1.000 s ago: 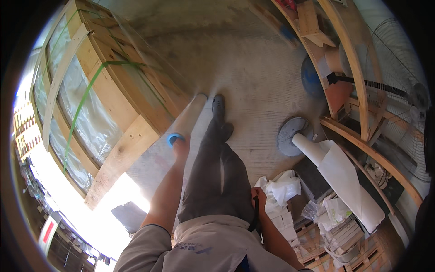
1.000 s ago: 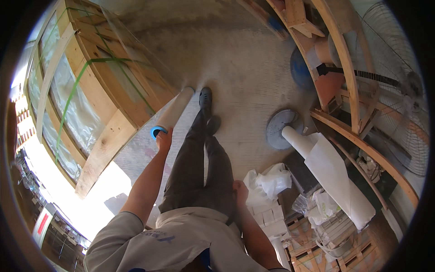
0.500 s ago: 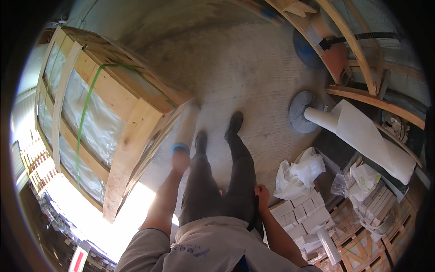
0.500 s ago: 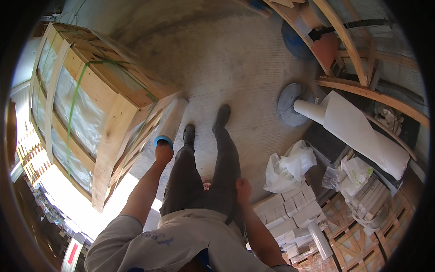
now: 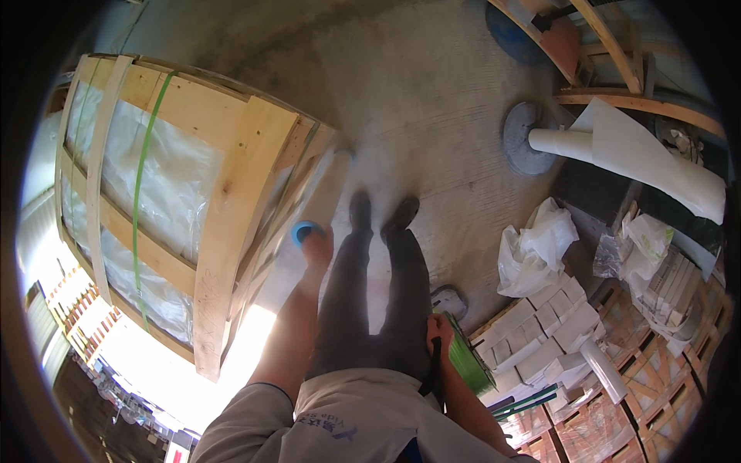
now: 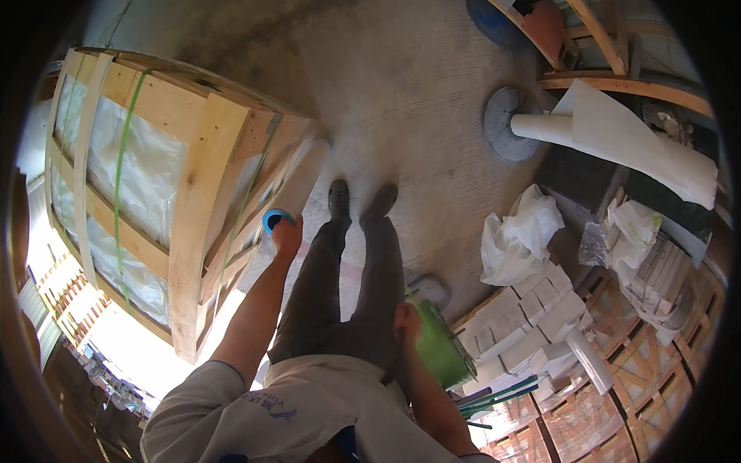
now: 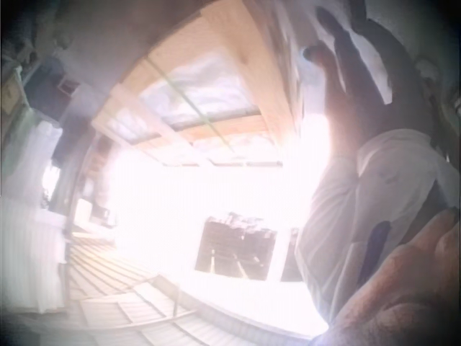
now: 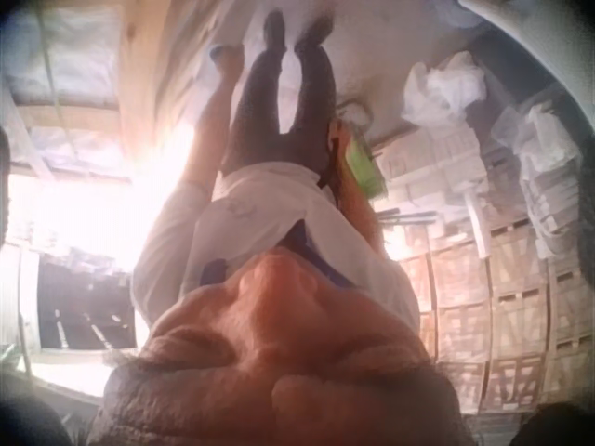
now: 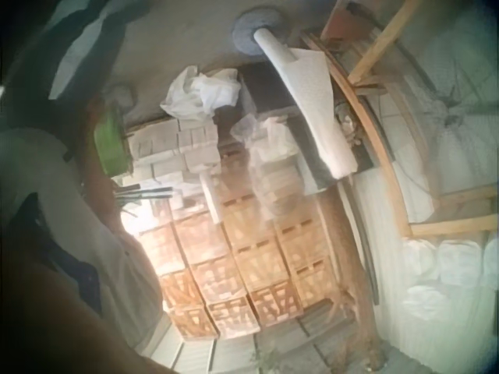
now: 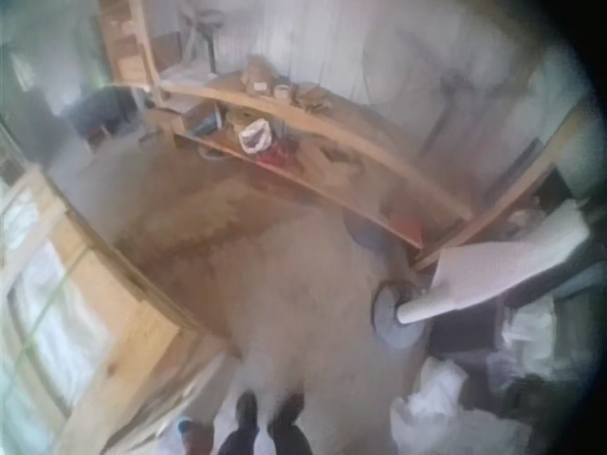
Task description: The person wraps a wooden pallet with plastic film using a hand-held roll. They pull the film, walk around the pallet, and apply multiple layers to secure the load. The person finishes by placing the roll on a nearby shelf.
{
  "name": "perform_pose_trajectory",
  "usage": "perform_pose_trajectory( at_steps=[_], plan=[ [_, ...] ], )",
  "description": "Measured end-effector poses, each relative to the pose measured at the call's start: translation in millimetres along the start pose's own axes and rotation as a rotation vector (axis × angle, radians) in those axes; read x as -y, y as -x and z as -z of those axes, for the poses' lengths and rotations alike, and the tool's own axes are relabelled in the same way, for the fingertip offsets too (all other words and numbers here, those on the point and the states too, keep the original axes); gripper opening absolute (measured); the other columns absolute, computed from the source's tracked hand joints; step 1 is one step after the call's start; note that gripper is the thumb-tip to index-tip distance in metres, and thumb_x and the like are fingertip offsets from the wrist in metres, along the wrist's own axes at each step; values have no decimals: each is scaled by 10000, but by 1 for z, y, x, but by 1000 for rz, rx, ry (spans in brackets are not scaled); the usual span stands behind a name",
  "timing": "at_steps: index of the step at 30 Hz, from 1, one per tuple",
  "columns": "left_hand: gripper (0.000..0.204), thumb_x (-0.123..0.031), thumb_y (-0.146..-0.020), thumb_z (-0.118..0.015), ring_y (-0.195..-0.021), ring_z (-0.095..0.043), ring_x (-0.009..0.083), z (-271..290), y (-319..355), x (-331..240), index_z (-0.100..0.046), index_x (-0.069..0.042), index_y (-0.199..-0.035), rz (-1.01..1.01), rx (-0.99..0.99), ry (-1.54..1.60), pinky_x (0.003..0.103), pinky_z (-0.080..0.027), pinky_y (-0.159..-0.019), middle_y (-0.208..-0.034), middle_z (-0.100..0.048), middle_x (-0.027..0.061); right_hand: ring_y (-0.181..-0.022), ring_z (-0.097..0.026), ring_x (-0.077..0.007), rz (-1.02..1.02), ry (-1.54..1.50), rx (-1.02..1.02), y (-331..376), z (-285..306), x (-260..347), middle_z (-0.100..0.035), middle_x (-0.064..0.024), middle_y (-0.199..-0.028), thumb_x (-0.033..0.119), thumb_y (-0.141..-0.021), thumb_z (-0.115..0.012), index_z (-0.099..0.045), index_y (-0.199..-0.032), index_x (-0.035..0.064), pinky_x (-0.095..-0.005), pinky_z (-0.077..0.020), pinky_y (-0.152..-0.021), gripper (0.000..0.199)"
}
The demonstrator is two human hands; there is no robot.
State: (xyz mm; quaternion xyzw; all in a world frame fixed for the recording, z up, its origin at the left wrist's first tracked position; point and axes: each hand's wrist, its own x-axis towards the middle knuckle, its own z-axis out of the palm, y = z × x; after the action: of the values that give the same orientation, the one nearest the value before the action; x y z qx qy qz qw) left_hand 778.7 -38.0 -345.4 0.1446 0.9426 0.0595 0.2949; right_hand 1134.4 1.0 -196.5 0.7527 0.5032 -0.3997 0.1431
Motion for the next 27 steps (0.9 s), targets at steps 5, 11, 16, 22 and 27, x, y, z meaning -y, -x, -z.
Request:
perform_pose_trajectory(
  at_steps=[5, 11, 16, 22, 27],
  plan=[
    [206, -234, -802, -584, -652, -654, 327, 5, 20, 56, -618, -67, -687, -608, 89, -385, 446, -521, -578, -676, -640, 163, -799, -672, -279, 123, 34, 94, 15, -31, -32, -690, -103, -853, 297, -849, -591, -678, -981, 130, -367, -506, -718, 230],
    [495, -432, -781, -671, -846, -652, 412, -20, 64, 89, -651, 61, -807, -148, 246, -259, 482, -515, -776, -842, -665, 262, -821, -666, -328, 29, 59, 134, 23, -36, -89, -688, -133, -879, 351, -865, -568, -670, -993, 119, -409, -505, -716, 284],
    [599, -517, -789, -638, -860, -633, 432, -42, 62, 76, -650, 80, -846, 251, -130, 400, 490, -487, -734, -835, -644, 299, -835, -649, -384, 104, 119, 81, 30, -43, -133, -683, -162, -908, 373, -877, -535, -660, -1007, 106, -460, -499, -736, 322],
    [511, -496, -820, -587, -709, -647, 397, -45, 103, 109, -640, -5, -691, 35, -46, -15, 456, -540, -706, -708, -649, 230, -847, -651, -364, 145, 98, 68, 42, -66, -173, -682, -165, -890, 374, -869, -540, -665, -995, 79, -445, -497, -755, 344],
    [321, -315, -787, -631, -752, -656, 400, -45, 108, 191, -641, 4, -755, -447, 274, -336, 486, -529, -691, -768, -656, 247, -854, -655, -323, 76, 106, 24, 68, -100, -183, -682, -167, -900, 378, -852, -549, -676, -978, 45, -400, -488, -793, 377]
  ],
)
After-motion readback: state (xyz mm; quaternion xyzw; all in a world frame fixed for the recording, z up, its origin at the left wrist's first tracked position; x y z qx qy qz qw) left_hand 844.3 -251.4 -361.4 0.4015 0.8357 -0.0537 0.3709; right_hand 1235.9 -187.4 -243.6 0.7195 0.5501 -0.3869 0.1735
